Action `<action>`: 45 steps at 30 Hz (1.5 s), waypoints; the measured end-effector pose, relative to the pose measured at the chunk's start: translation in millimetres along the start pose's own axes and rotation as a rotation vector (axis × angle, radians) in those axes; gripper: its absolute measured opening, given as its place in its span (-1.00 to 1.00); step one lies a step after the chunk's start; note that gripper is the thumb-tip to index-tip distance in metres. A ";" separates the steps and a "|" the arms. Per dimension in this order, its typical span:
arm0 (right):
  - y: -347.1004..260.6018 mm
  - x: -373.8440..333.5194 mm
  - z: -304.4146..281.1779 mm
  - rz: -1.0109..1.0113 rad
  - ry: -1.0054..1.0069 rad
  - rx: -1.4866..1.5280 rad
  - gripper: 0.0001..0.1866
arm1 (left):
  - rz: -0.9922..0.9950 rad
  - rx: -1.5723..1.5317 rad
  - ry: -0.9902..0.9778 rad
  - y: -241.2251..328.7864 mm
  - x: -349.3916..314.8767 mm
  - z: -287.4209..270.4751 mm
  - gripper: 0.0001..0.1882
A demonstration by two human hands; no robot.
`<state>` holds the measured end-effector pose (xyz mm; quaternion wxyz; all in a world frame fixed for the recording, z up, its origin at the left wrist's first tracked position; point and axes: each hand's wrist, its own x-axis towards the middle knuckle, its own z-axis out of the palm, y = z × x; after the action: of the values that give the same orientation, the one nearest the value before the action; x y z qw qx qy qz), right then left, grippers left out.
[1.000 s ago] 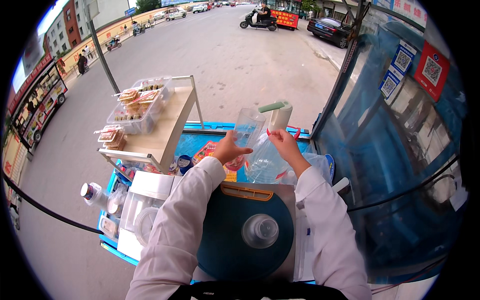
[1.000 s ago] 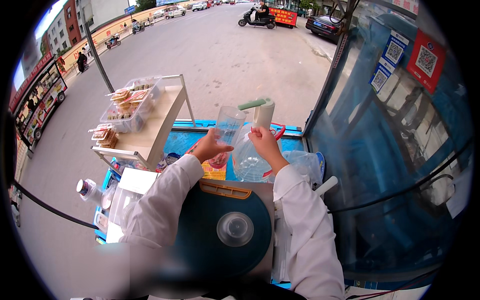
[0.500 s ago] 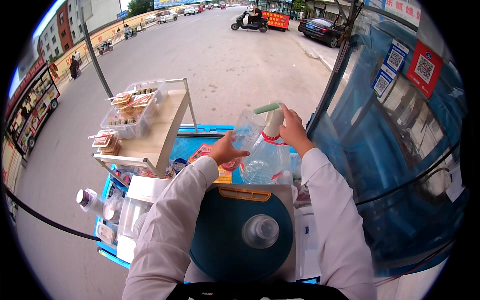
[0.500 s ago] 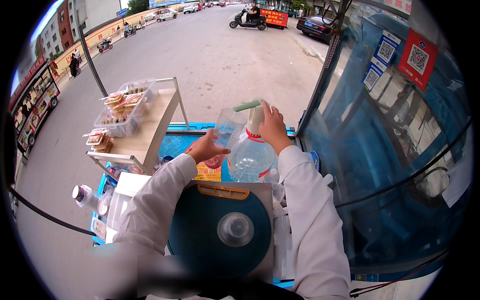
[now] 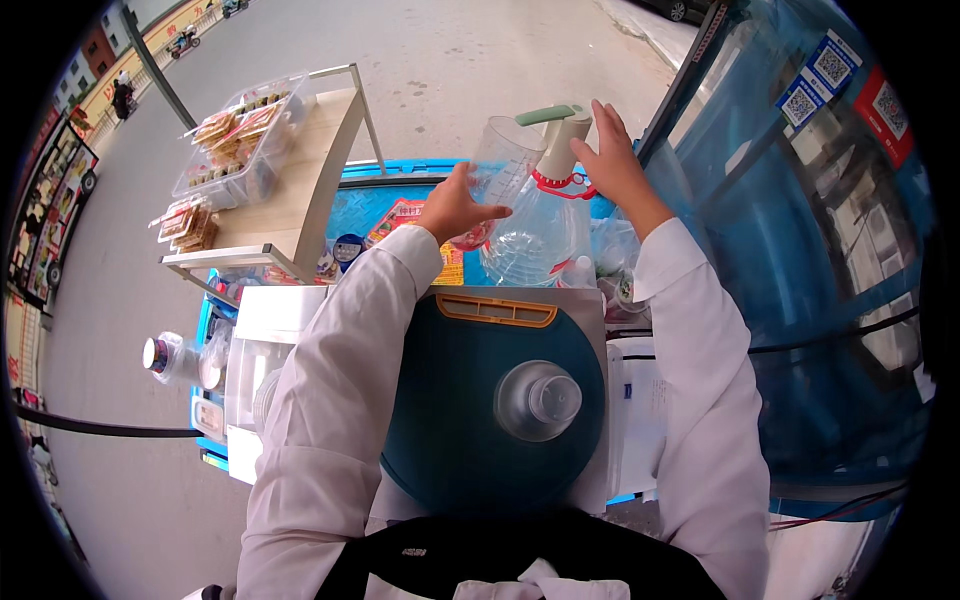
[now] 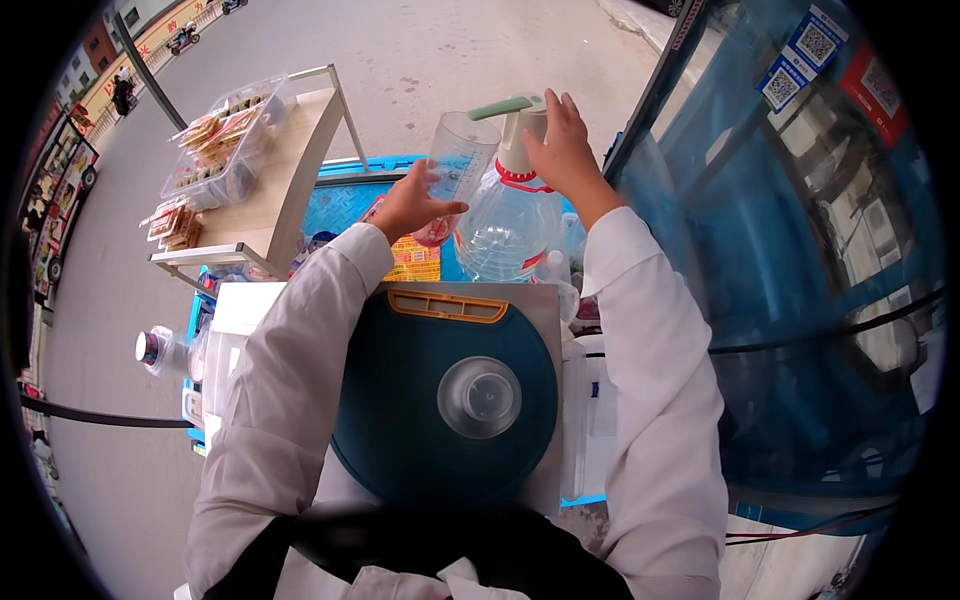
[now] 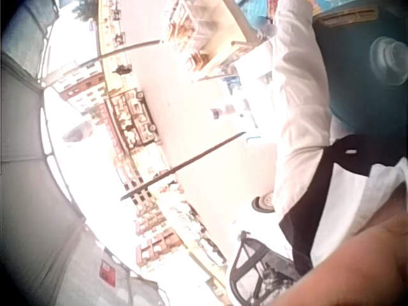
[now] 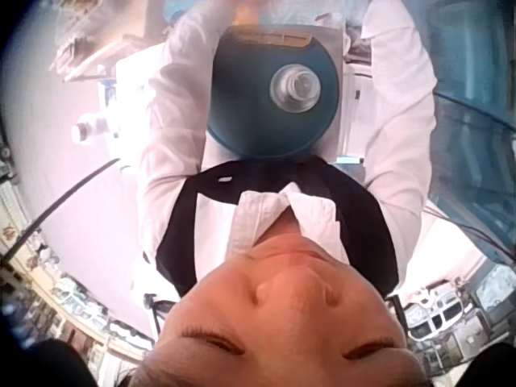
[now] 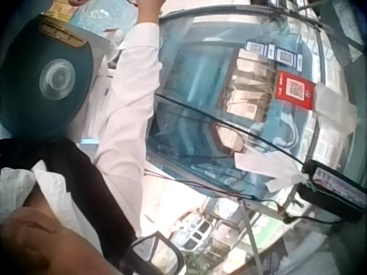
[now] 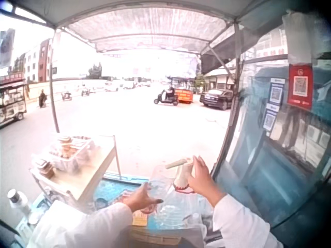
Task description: The person prepares a drink at a street food cart. They use a manual pump to add a green ingredient into a plastic cup, then add a red syrup and water from a large dispenser. The person handles a blue lid and a metal tray during the process.
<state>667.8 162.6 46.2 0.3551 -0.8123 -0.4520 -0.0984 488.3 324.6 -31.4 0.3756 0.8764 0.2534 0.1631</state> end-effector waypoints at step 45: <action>-99.6 -327.6 -115.8 0.436 0.117 0.666 0.09 | 0.103 -0.165 0.097 -33.3 5.5 12.7 -0.03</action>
<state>419.0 -98.4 21.6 0.6365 -0.7228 -0.2553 0.0850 488.0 340.0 -64.0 0.4249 0.8454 0.2116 0.2450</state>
